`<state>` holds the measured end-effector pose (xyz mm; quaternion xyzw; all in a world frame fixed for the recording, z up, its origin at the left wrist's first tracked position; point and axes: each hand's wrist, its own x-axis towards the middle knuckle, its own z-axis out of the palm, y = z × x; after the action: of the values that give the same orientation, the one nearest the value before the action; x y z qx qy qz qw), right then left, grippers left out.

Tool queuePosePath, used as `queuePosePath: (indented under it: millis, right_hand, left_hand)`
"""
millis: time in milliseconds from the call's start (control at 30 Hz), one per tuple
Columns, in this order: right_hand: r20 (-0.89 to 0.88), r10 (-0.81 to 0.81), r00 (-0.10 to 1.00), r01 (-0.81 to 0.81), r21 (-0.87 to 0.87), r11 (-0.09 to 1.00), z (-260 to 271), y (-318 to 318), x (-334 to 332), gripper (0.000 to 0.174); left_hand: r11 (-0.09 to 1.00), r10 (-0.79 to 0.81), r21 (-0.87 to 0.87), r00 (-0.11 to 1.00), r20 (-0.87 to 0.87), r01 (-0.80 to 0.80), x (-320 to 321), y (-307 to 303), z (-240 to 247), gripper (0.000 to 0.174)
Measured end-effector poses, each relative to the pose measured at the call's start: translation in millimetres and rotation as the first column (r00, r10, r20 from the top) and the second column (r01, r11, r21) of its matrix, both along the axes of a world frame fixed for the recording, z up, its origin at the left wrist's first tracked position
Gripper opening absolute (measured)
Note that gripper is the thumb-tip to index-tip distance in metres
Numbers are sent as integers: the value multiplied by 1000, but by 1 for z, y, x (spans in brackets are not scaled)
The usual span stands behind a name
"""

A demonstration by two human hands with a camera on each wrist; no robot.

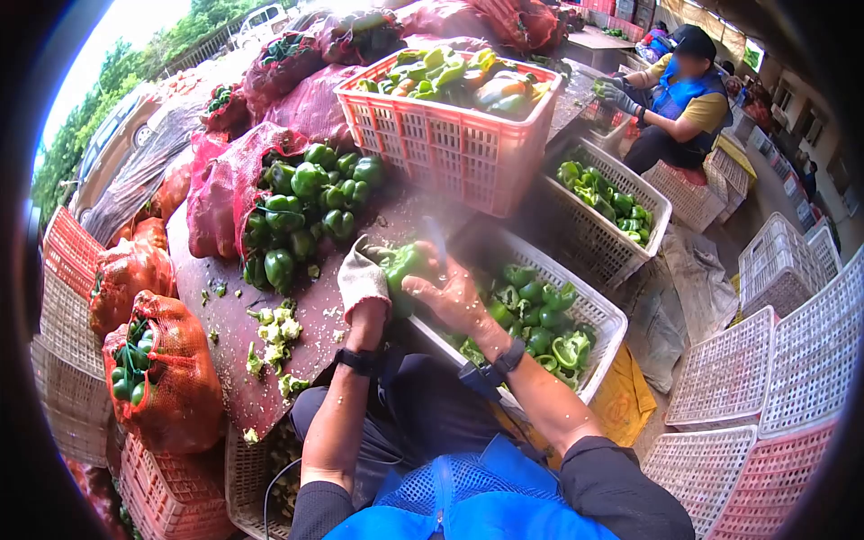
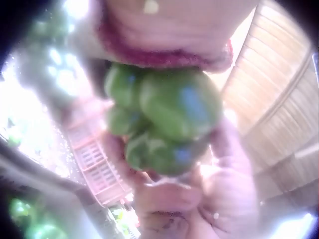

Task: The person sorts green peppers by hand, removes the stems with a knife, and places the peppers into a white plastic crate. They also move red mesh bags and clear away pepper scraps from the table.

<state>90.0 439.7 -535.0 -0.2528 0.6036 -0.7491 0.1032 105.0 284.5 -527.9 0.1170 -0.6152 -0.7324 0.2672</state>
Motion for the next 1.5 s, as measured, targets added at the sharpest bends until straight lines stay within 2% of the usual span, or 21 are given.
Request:
queuePosePath:
  millis: [67, 100, 133, 167, 267, 467, 567, 633, 667, 700, 767, 867, 967, 1100, 1133, 1200, 1300, 1333, 1367, 1433, 1500]
  right_hand:
    - [5, -119, 993, 118, 54, 991, -5, 0, -1, 72]
    - [6, -122, 993, 121, 55, 991, -4, -2, -2, 72]
    - [-47, -144, 988, 145, 3, 989, -2, -5, -4, 71]
    - [-97, -167, 981, 163, -49, 985, -1, -7, -6, 70]
    - [-193, -162, 968, 180, 80, 980, 33, 1, -1, 55]
    - [-249, -133, 959, 170, 131, 977, 31, 12, -3, 43]
    - [-289, -46, 956, 111, 214, 970, 33, 26, -8, 40]
    - [0, 67, 998, -66, 128, 990, 34, 34, -8, 38]
    - [5, 60, 998, -60, 141, 988, 39, 36, -6, 36]
    - [7, 60, 998, -60, 142, 988, 35, 36, -6, 36]
    - [266, 113, 957, -62, -194, 979, 20, 37, -10, 36]
    - [333, 123, 935, 16, -387, 922, 12, 45, 3, 40]
    - [370, 9, 929, 170, -449, 877, 8, 69, 9, 44]
    - [169, -317, 933, 311, 60, 948, 5, 142, 13, 53]
    - [-55, -397, 916, 387, 379, 841, 10, 161, 16, 56]
    - [-609, -253, 752, 658, 676, 332, 16, 186, 19, 71]
    - [-526, -215, 823, 512, 523, 682, 51, 160, 28, 73]
    - [-683, -55, 728, 546, 529, 650, 50, 151, 20, 73]
    - [-578, 8, 816, 369, 532, 762, 52, 141, 18, 67]
    - [-564, 39, 825, 334, 541, 772, 49, 129, 13, 61]
    - [-550, 49, 834, 327, 563, 759, 44, 127, 4, 57]
  left_hand:
    - [997, -78, -19, 997, -16, 78, 9, 8, 9, 31]
    - [934, -13, -351, 991, 135, 60, 15, 14, 24, 32]
    - [762, 112, -644, 965, 238, 70, 22, 21, 39, 34]
    - [505, 208, -854, 978, -24, -128, 24, 30, 29, 37]
    - [671, 49, -740, 998, -26, -52, 35, 31, 28, 32]
    - [580, -47, -814, 997, -61, -23, 17, 16, 21, 27]
    - [366, -70, -916, 987, 146, 161, 19, 8, 35, 25]
    - [274, -38, -924, 963, 268, 268, 14, 2, 26, 23]
    - [266, -108, -953, 987, 117, 142, 6, -3, 3, 21]
    - [267, -108, -953, 987, 119, 144, 5, -1, 3, 21]
    - [831, -264, -409, 914, 308, 378, -1, 6, 3, 20]
    - [934, -324, -101, 933, 159, 342, -17, 17, -19, 18]
    - [962, -262, -80, 965, -19, 260, -34, 15, -39, 38]
    - [898, -400, -183, 915, 43, 401, -33, 15, -33, 55]
    - [856, -458, -230, 886, 78, 463, -30, 20, -27, 60]
    - [704, -551, -469, 827, 112, 533, -21, 28, -8, 38]
    - [378, -587, -857, 806, 71, 351, -8, 48, 24, 29]
    - [264, -577, -946, 817, 2, 188, -6, 55, 35, 29]
    - [204, -602, -884, 766, 225, 420, -12, 61, 38, 33]
    - [141, -612, -763, 661, 434, 631, -14, 69, 40, 39]
    - [396, -496, -580, 698, 517, 712, -11, 73, 41, 35]
